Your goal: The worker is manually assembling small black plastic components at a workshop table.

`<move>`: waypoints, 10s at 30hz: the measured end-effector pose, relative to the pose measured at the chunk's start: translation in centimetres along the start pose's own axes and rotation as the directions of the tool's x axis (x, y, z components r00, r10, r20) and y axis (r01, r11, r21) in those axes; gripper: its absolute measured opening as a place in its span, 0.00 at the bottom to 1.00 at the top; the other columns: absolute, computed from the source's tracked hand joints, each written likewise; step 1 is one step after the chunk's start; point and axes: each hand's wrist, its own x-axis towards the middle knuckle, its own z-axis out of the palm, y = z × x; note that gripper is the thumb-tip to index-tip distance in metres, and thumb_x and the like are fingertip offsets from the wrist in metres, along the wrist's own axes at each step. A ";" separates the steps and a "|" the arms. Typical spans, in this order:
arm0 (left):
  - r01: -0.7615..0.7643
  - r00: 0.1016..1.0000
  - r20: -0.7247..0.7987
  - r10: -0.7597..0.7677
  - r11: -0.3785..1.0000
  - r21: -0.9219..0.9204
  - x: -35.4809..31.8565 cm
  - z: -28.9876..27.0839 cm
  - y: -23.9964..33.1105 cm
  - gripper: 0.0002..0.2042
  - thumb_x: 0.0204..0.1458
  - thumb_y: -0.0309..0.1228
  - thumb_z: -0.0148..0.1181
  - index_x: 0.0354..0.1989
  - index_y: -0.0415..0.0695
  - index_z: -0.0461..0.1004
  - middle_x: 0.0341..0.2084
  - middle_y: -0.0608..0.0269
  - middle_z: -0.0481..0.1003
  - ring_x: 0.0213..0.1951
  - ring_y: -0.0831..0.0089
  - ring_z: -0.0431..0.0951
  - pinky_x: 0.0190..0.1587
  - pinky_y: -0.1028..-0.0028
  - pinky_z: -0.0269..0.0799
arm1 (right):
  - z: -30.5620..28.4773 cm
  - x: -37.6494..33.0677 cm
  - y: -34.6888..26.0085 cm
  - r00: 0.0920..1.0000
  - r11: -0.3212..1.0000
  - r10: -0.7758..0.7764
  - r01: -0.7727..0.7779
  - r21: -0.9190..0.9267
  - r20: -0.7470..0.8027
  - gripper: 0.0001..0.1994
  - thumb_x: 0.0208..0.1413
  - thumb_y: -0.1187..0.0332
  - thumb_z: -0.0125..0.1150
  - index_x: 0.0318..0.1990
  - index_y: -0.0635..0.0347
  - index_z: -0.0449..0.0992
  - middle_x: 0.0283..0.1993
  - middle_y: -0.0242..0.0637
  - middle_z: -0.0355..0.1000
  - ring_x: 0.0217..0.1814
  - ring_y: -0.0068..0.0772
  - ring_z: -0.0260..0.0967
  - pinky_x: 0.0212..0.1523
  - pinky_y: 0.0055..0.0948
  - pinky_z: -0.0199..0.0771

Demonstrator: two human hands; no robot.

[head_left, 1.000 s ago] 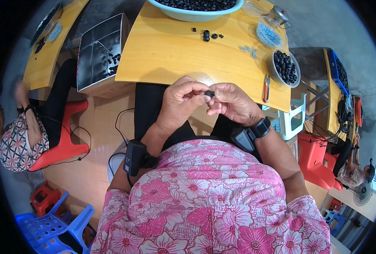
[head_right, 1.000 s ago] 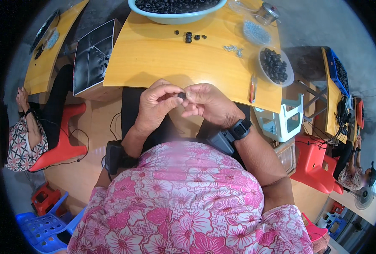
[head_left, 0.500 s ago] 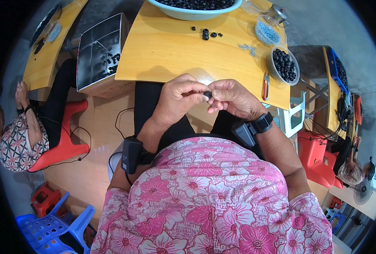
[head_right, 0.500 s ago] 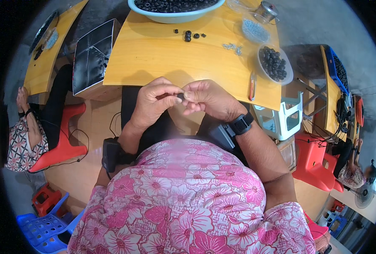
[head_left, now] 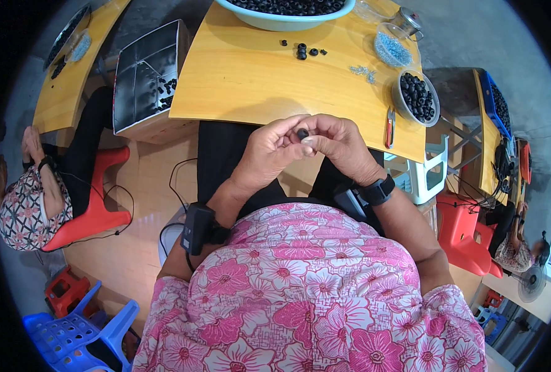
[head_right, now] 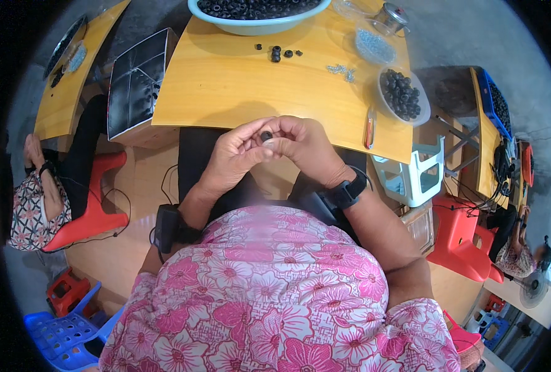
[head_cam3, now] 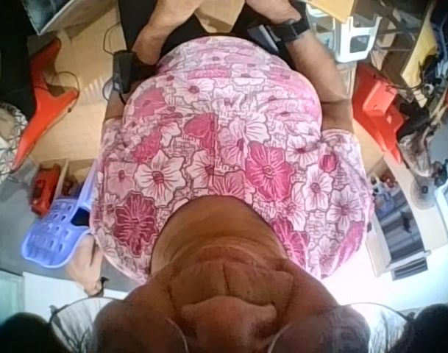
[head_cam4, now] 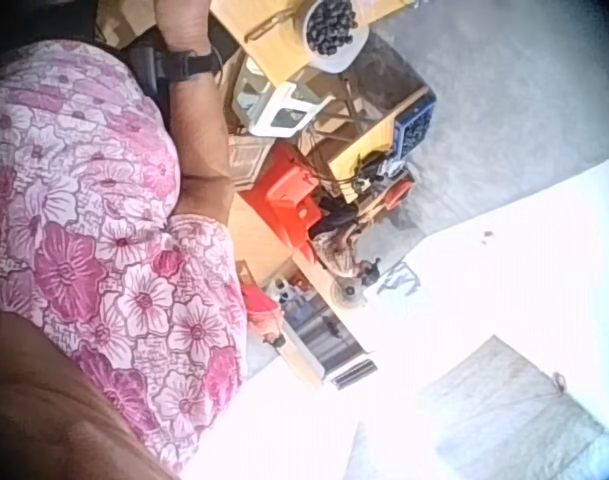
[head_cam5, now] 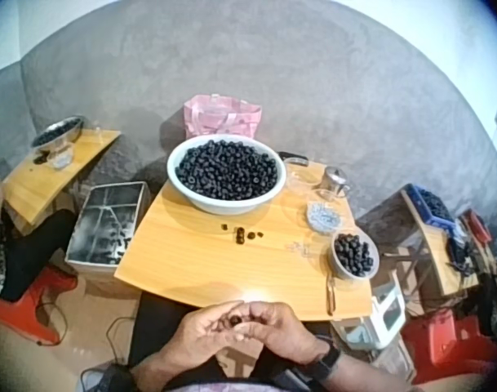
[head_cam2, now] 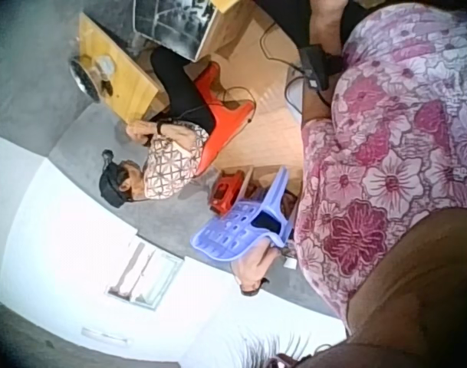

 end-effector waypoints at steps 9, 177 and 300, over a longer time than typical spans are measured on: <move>-0.081 0.995 -0.018 0.102 0.875 0.477 -0.1 0.0 1.2 0.24 0.54 0.32 0.63 0.56 0.33 0.67 0.35 0.67 0.69 0.38 0.81 0.69 0.43 0.81 0.67 | 0.9 -0.5 -1.2 0.987 0.974 -0.135 0.115 -0.197 -0.091 0.09 0.54 0.76 0.60 0.42 0.68 0.75 0.35 0.31 0.73 0.38 0.18 0.69 0.41 0.20 0.71; 0.067 0.960 -0.273 -0.063 0.998 0.005 3.5 -2.5 -1.1 0.08 0.55 0.27 0.59 0.42 0.40 0.72 0.32 0.70 0.73 0.31 0.82 0.73 0.39 0.80 0.72 | -12.0 4.6 2.5 0.689 0.556 -0.434 -0.302 -0.774 -0.580 0.09 0.48 0.70 0.66 0.37 0.62 0.80 0.27 0.37 0.74 0.26 0.28 0.70 0.32 0.26 0.72; 0.314 0.940 0.262 -0.220 0.857 -0.409 0.3 2.8 -0.9 0.08 0.59 0.29 0.54 0.43 0.38 0.71 0.47 0.59 0.71 0.52 0.68 0.70 0.59 0.68 0.62 | -1.0 3.7 -4.0 0.975 0.989 0.021 0.014 0.150 -0.223 0.10 0.52 0.77 0.61 0.42 0.65 0.77 0.37 0.31 0.74 0.36 0.21 0.73 0.42 0.20 0.75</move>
